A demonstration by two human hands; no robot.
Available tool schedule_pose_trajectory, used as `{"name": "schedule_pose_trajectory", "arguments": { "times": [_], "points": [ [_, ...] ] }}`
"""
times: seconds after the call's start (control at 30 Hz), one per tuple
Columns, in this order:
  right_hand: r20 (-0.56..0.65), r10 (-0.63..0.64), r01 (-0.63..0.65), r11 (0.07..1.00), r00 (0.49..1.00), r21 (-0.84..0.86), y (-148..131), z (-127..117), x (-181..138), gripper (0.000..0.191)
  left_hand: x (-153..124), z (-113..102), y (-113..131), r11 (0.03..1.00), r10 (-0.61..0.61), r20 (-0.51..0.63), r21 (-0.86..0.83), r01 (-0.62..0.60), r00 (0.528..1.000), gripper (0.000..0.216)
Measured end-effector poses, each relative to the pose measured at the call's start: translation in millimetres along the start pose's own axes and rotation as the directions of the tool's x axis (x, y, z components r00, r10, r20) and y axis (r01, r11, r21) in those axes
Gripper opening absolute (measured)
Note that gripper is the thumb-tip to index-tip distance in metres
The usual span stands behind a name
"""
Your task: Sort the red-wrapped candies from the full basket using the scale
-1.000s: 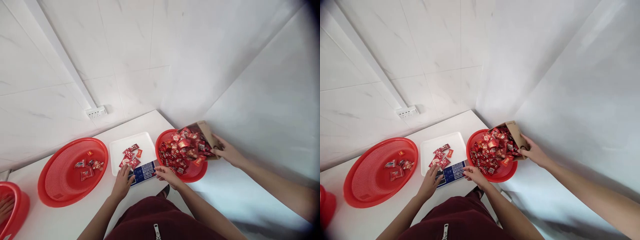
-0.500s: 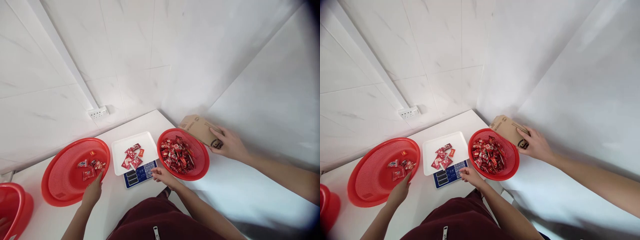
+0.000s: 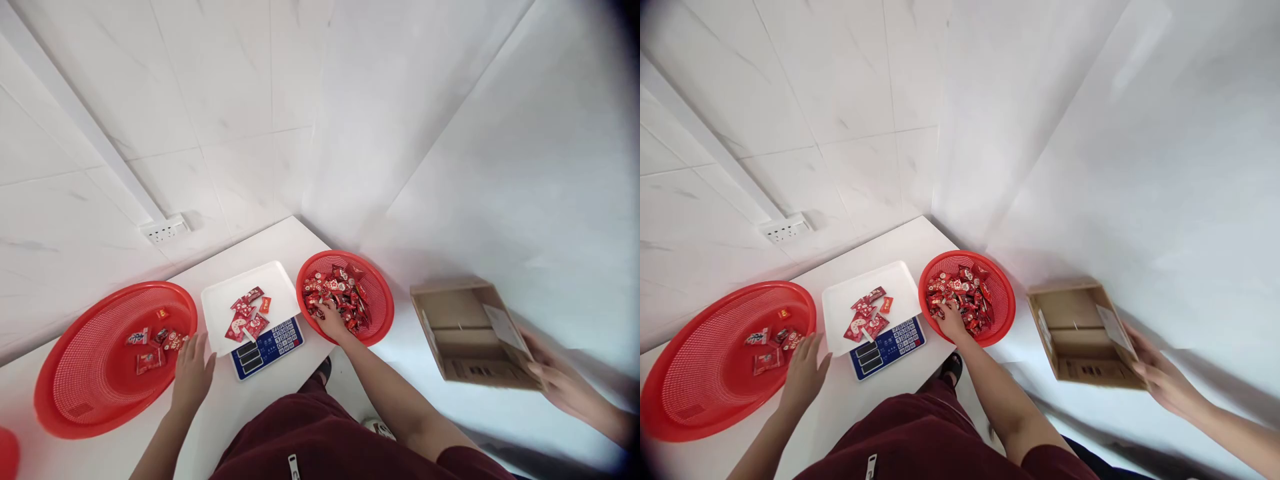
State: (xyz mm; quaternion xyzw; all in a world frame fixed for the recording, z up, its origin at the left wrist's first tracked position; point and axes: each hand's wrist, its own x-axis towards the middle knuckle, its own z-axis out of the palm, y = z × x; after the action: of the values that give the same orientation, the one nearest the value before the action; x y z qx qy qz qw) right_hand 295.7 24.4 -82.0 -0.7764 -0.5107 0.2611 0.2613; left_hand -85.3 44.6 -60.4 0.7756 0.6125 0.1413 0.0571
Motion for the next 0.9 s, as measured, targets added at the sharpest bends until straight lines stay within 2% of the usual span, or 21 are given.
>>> {"name": "schedule_pose_trajectory", "arguments": {
  "times": [0.07,0.17,0.3,0.47,0.57,0.7,0.9],
  "points": [
    [0.011,0.003,-0.002,0.999,1.000,-0.048,1,1,4,0.039,6,5,26,0.993,0.080,-0.007,-0.089,-0.080,0.997,0.049],
    [0.027,0.004,-0.002,0.998,1.000,-0.069,7,-3,7,0.026,10,11,62,0.958,0.183,0.019,-0.227,-0.174,0.983,0.045],
    [-0.002,0.079,-0.079,0.993,0.997,-0.090,26,-24,11,0.024,10,16,90,0.926,0.227,0.074,-0.324,-0.192,0.971,0.043],
    [-0.055,0.103,-0.110,0.986,0.993,-0.123,36,-30,20,0.034,9,14,97,0.923,0.192,0.150,-0.364,-0.126,0.970,0.043],
    [-0.023,0.116,-0.118,0.979,0.993,-0.165,30,-22,25,0.047,9,12,98,0.921,0.172,0.181,-0.379,-0.093,0.968,0.042],
    [0.027,0.169,-0.160,0.966,0.985,-0.201,26,-18,27,0.046,6,11,97,0.916,0.154,0.178,-0.396,-0.072,0.972,0.041],
    [-0.029,0.122,-0.125,0.980,0.992,-0.155,22,-25,27,0.056,2,9,96,0.919,0.165,0.223,-0.389,-0.068,0.961,0.039]
  ]
}}
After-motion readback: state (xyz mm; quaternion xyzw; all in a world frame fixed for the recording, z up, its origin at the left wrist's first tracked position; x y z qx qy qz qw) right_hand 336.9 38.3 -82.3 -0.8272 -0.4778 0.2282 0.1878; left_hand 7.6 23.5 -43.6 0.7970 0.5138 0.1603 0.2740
